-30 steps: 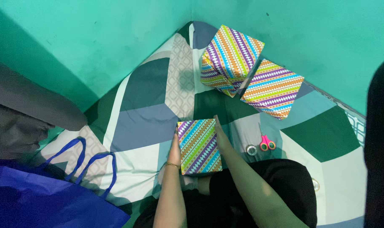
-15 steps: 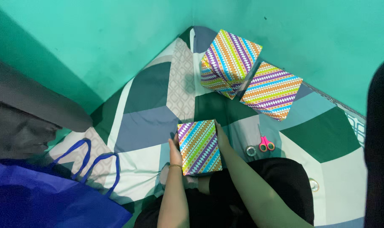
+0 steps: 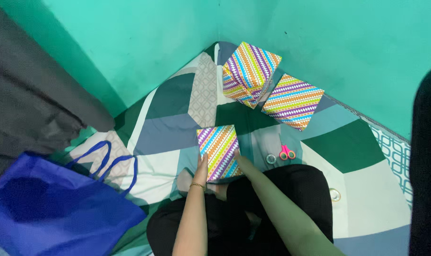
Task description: The person sits on a bed and wraps small boxes with colorful patterned paper. They fold the paper around each box, apply clear tape to secure the edges, and use pink scissors to cut tape. The wrapped boxes are placed together on the bed.
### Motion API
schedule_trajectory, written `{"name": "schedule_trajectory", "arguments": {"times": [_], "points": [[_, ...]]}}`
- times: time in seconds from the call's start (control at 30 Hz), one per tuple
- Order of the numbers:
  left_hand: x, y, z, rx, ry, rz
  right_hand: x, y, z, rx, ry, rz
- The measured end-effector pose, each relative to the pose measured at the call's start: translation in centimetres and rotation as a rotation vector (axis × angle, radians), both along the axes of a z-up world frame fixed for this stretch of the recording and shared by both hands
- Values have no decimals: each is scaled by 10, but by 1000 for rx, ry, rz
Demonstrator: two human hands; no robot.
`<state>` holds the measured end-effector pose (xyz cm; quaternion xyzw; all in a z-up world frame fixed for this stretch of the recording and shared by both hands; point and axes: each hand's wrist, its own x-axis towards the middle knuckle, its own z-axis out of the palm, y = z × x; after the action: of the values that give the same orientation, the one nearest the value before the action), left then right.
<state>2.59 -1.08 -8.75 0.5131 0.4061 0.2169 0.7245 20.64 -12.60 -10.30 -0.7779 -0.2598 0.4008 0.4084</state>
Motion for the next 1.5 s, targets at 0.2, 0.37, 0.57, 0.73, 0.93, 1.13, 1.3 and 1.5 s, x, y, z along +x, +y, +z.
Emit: {"name": "schedule_trajectory", "arguments": {"times": [0.2, 0.37, 0.57, 0.73, 0.93, 1.13, 1.3, 1.5], "points": [[-21, -44, 60, 401, -321, 84, -16, -35, 17, 681, 247, -31], [-44, -73, 112, 532, -434, 87, -37, -80, 73, 779, 94, -109], [-45, -96, 142, 160, -463, 63, -66, -109, 159, 509, -1008, -120], [-23, -122, 123, 172, -558, 176, -79, -85, 211, 298, -1307, -143], [-15, -128, 104, 285, -515, 46, -92, -63, 254, 568, -1316, 233], [-31, -110, 124, 286, -563, 6, -107, -71, 261, 694, -1314, 549], [-41, -122, 144, 113, -428, 116, -64, -75, 274, 593, -1437, 278], [-40, -121, 158, 149, -534, 164, -86, -93, 257, 422, -1521, 422]]}}
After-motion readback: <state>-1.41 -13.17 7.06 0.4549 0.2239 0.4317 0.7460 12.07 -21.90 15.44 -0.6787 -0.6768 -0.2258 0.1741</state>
